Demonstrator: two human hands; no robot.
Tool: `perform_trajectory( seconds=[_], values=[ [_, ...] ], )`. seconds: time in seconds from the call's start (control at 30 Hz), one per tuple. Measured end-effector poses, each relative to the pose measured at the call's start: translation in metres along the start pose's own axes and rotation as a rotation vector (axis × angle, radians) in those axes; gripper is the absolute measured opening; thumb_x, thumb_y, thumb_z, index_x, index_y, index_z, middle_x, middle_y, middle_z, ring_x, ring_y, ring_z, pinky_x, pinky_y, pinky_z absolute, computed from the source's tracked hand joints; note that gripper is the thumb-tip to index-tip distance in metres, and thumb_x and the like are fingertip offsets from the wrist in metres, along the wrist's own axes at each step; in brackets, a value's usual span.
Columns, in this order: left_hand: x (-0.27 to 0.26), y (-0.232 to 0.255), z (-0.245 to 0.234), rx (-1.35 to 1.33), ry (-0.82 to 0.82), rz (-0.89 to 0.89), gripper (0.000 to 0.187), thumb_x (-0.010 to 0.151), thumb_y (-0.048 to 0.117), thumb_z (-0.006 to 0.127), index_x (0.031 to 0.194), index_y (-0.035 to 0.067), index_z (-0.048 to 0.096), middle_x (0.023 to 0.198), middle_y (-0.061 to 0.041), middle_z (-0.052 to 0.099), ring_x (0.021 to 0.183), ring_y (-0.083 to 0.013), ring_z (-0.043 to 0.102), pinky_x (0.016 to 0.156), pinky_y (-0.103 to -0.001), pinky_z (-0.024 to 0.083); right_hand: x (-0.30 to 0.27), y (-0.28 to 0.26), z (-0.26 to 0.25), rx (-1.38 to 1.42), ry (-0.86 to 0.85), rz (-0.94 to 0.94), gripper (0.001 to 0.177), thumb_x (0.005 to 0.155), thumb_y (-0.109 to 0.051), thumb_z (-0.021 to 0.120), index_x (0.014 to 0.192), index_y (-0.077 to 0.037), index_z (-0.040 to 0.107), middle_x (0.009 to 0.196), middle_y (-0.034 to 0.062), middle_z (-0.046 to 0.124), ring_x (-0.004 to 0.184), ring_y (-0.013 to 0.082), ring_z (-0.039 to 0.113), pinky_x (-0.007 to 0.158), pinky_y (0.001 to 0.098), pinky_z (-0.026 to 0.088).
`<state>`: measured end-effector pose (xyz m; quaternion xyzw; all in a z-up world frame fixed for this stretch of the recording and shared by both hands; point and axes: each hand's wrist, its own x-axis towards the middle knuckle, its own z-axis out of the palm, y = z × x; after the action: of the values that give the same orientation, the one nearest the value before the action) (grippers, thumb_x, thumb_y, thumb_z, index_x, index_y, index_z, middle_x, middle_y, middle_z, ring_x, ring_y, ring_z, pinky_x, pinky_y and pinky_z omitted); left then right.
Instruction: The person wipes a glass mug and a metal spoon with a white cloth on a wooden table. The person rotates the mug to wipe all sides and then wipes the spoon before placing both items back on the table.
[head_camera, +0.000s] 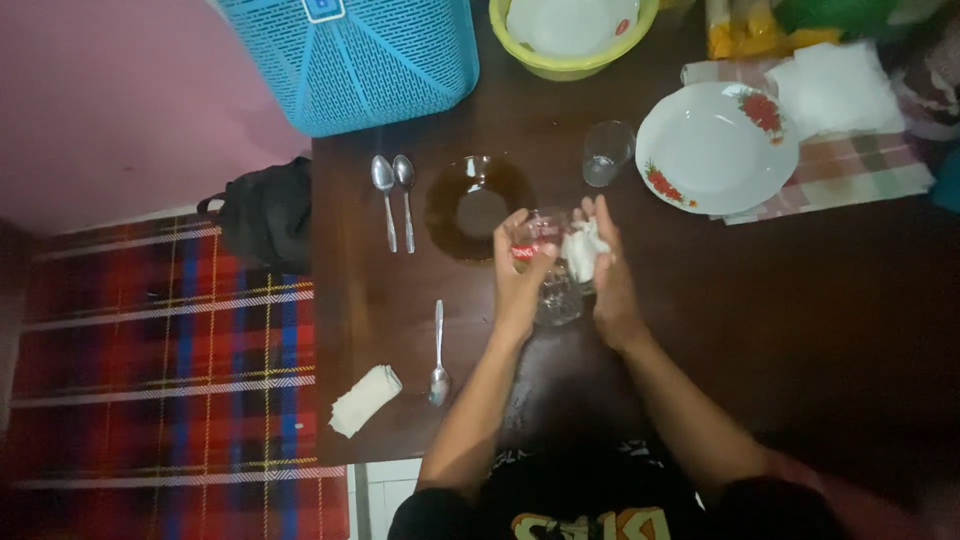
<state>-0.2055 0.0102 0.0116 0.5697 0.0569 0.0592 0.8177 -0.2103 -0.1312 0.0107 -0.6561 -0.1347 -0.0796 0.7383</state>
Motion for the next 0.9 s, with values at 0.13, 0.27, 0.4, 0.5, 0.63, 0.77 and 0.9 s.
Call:
perform_trajectory(
  seconds=[0.13,0.27,0.4,0.5,0.63,0.77,0.9],
  values=[
    [-0.01,0.012,0.001,0.025,-0.001,0.067,0.078,0.096,0.025,0.088,0.165,0.013,0.053,0.147,-0.017,0.065,0.129,-0.0265,0.066,0.113,-0.046,0.058,-0.006,-0.019,0.002,-0.236,-0.028,-0.119,0.104,0.114,-0.063,0.049,0.179,0.008,0.011,0.18,0.0394,0.026,0.162,0.0568,0.038,0.13,0.0681,0.037],
    [0.003,0.013,-0.004,0.035,0.077,0.156,0.08,0.095,0.03,0.087,0.163,0.009,0.052,0.146,-0.021,0.066,0.134,-0.0327,0.064,0.117,-0.051,0.053,-0.023,-0.019,0.01,-0.241,-0.066,-0.065,0.09,0.115,-0.069,0.016,0.178,-0.006,0.029,0.186,0.0303,0.016,0.166,0.0537,0.027,0.133,0.0664,0.025],
    [0.001,0.031,0.008,0.059,0.028,0.238,0.084,0.094,0.027,0.087,0.165,0.005,0.047,0.149,-0.025,0.067,0.141,-0.0374,0.064,0.122,-0.054,0.05,-0.015,-0.016,0.002,-0.357,-0.027,-0.165,0.066,0.122,-0.049,0.034,0.169,-0.007,0.052,0.185,0.0235,0.024,0.172,0.0468,0.022,0.14,0.0615,0.014],
    [0.006,0.039,0.005,0.109,0.011,0.344,0.093,0.093,0.043,0.089,0.166,0.003,0.047,0.157,-0.026,0.061,0.148,-0.0383,0.059,0.127,-0.054,0.046,-0.01,-0.012,0.002,-0.392,-0.028,-0.235,0.055,0.121,-0.03,0.045,0.168,-0.003,0.052,0.176,0.0264,0.038,0.167,0.046,0.036,0.14,0.0592,0.018],
    [0.001,0.049,0.009,0.071,-0.036,0.307,0.086,0.096,0.036,0.085,0.165,0.005,0.046,0.147,-0.022,0.068,0.141,-0.031,0.063,0.124,-0.049,0.05,0.012,-0.024,0.009,-0.258,0.038,-0.42,0.05,0.121,-0.017,0.047,0.164,0.008,0.04,0.162,0.033,0.05,0.157,0.0525,0.048,0.135,0.063,0.031],
    [0.001,0.047,0.008,0.146,-0.153,0.372,0.093,0.085,0.022,0.094,0.163,0.003,0.048,0.144,-0.025,0.071,0.14,-0.035,0.066,0.121,-0.052,0.052,0.021,-0.029,0.01,-0.024,0.043,-0.249,0.065,0.122,-0.037,0.042,0.169,0.005,0.024,0.161,0.0359,0.05,0.156,0.0519,0.05,0.133,0.0662,0.033],
    [0.006,0.046,-0.002,0.152,-0.071,0.426,0.096,0.085,0.031,0.096,0.163,0.006,0.048,0.146,-0.02,0.072,0.139,-0.0257,0.065,0.122,-0.044,0.052,-0.007,-0.003,0.006,-0.272,0.086,0.091,0.047,0.121,-0.044,0.043,0.155,-0.013,0.053,0.119,0.0134,0.065,0.113,0.0293,0.065,0.104,0.0471,0.048]
  ],
)
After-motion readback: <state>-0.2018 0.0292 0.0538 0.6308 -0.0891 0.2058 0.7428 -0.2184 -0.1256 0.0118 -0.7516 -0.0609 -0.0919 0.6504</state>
